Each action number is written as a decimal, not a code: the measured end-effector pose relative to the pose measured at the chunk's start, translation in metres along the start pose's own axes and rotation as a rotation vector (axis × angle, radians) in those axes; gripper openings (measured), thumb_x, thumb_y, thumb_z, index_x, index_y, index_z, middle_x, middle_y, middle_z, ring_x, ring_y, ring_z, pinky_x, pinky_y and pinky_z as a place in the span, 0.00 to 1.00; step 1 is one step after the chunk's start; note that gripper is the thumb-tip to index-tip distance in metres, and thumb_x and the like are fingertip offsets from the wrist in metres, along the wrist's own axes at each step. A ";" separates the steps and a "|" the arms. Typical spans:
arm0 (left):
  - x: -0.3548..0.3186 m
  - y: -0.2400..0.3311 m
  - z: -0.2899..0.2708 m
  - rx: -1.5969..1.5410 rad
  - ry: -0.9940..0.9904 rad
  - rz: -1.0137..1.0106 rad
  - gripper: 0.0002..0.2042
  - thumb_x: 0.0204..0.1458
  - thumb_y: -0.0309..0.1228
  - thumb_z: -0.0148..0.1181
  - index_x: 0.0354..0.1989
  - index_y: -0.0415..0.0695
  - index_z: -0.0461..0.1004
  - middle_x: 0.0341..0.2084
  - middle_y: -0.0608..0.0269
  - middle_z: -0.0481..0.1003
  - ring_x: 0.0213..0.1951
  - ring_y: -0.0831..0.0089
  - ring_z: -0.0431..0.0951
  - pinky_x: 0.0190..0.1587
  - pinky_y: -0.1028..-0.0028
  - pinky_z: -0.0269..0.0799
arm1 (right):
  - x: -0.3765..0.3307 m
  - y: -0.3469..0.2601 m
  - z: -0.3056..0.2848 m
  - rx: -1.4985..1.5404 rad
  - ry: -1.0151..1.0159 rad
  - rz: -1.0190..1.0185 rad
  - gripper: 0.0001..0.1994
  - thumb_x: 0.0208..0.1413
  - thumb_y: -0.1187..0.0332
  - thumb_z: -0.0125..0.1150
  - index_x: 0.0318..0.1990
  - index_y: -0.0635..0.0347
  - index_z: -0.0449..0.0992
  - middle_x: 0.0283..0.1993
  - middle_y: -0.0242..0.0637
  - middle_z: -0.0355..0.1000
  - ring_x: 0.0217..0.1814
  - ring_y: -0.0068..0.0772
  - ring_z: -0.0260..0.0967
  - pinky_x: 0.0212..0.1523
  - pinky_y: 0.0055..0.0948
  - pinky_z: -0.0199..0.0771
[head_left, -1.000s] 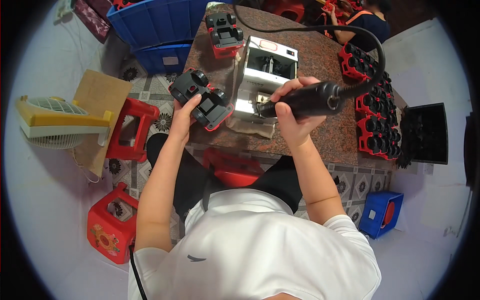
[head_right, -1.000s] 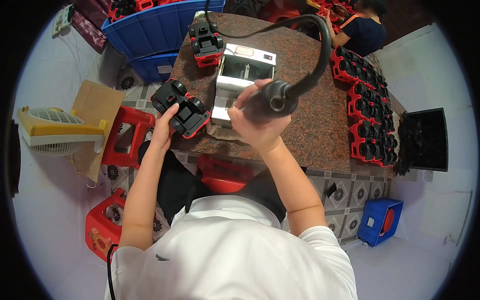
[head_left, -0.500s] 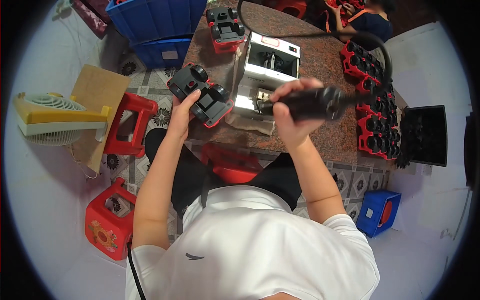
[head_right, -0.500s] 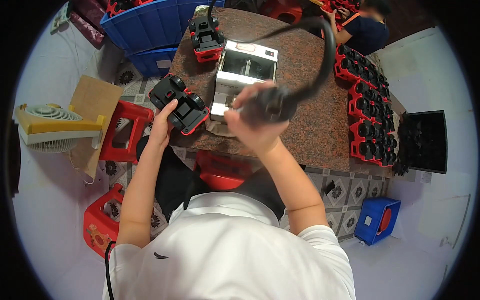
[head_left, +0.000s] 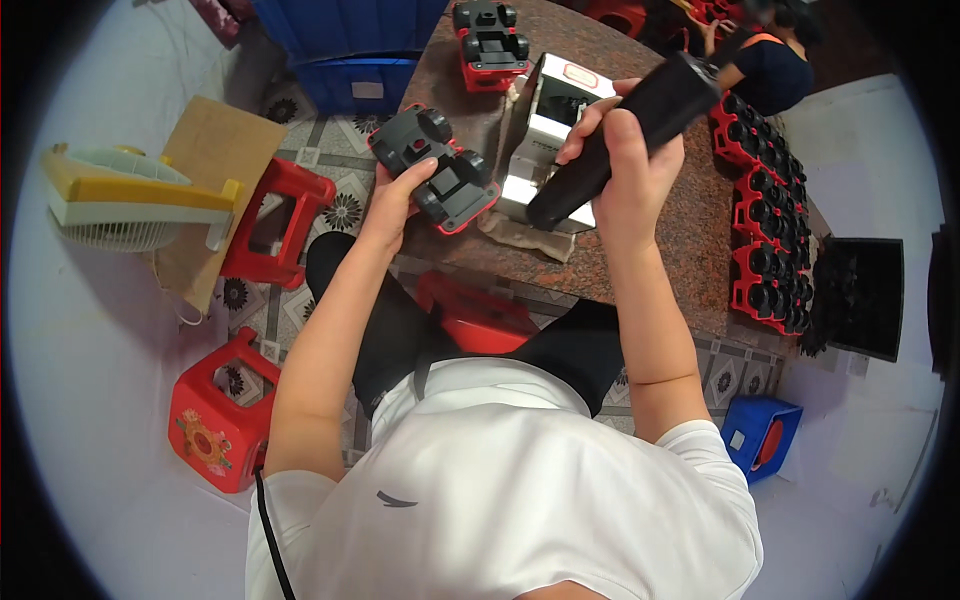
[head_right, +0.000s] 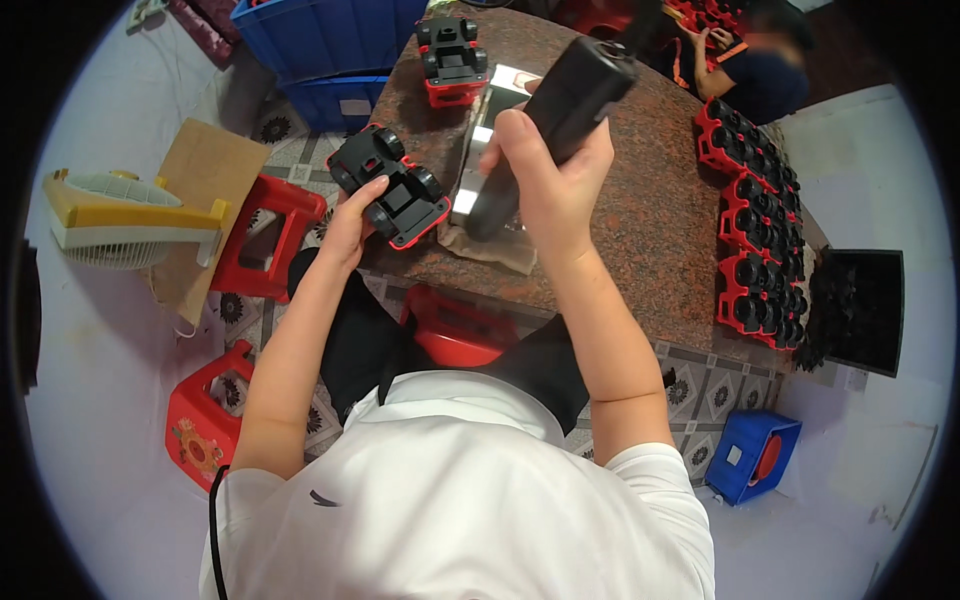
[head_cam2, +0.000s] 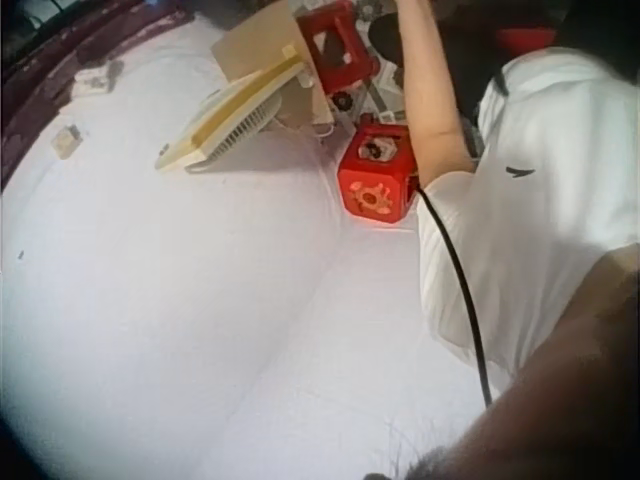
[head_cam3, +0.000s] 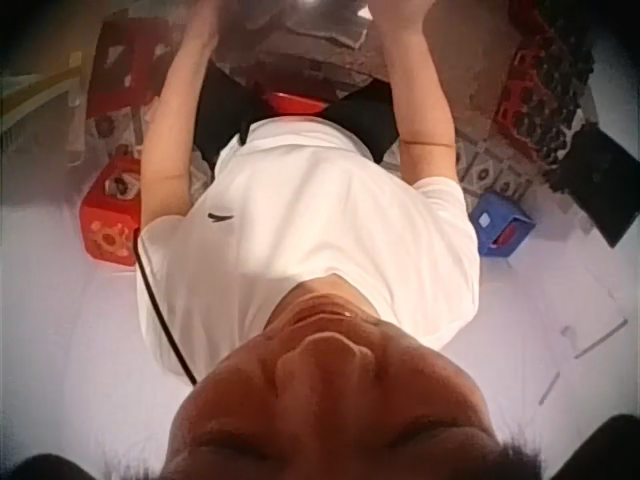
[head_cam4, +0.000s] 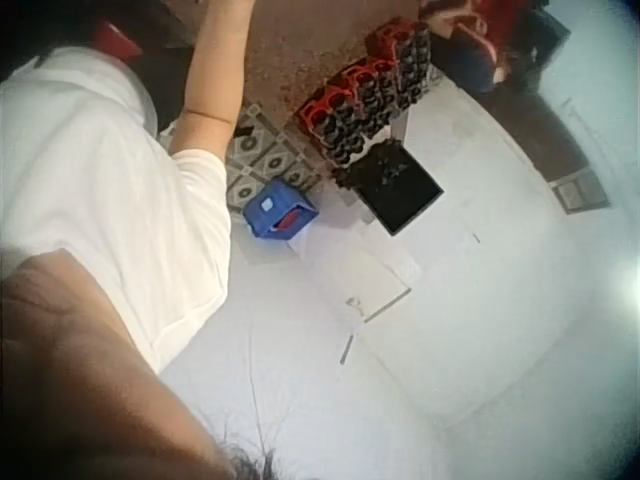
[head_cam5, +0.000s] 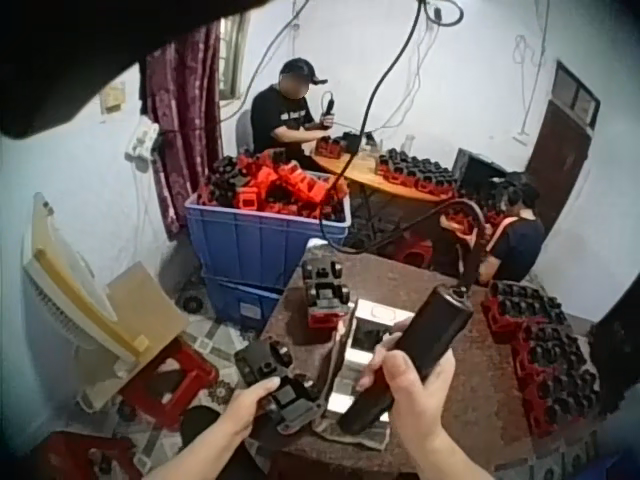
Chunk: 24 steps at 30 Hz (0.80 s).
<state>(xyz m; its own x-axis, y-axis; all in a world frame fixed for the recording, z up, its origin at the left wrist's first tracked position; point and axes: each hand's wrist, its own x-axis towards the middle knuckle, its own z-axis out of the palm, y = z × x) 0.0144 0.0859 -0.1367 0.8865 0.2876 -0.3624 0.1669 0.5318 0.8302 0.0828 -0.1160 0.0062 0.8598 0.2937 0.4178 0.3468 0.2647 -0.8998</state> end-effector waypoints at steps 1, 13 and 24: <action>-0.002 0.002 0.003 -0.005 0.008 0.009 0.31 0.45 0.34 0.65 0.56 0.48 0.57 0.46 0.60 0.69 0.46 0.70 0.73 0.45 0.69 0.72 | -0.005 -0.001 0.012 0.126 0.006 -0.053 0.17 0.55 0.67 0.56 0.48 0.64 0.61 0.30 0.41 0.68 0.24 0.30 0.68 0.25 0.30 0.73; -0.007 0.007 0.007 -0.017 0.018 0.083 0.28 0.44 0.31 0.64 0.54 0.46 0.60 0.46 0.60 0.68 0.47 0.70 0.71 0.46 0.68 0.71 | -0.024 0.016 0.061 0.262 -0.077 -0.296 0.27 0.41 0.79 0.66 0.50 0.68 0.61 0.31 0.39 0.69 0.26 0.23 0.68 0.28 0.21 0.69; -0.004 0.004 0.007 -0.055 -0.018 0.224 0.30 0.43 0.28 0.64 0.57 0.45 0.59 0.47 0.62 0.68 0.51 0.71 0.67 0.54 0.71 0.61 | -0.015 0.012 0.082 -0.101 -0.366 -0.299 0.25 0.39 0.86 0.61 0.48 0.71 0.61 0.29 0.37 0.69 0.27 0.22 0.67 0.29 0.21 0.68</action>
<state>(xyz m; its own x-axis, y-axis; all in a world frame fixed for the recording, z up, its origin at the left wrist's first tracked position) 0.0145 0.0814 -0.1292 0.9063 0.3895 -0.1642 -0.0578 0.4990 0.8647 0.0435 -0.0417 0.0000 0.5346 0.5268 0.6608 0.6090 0.3020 -0.7335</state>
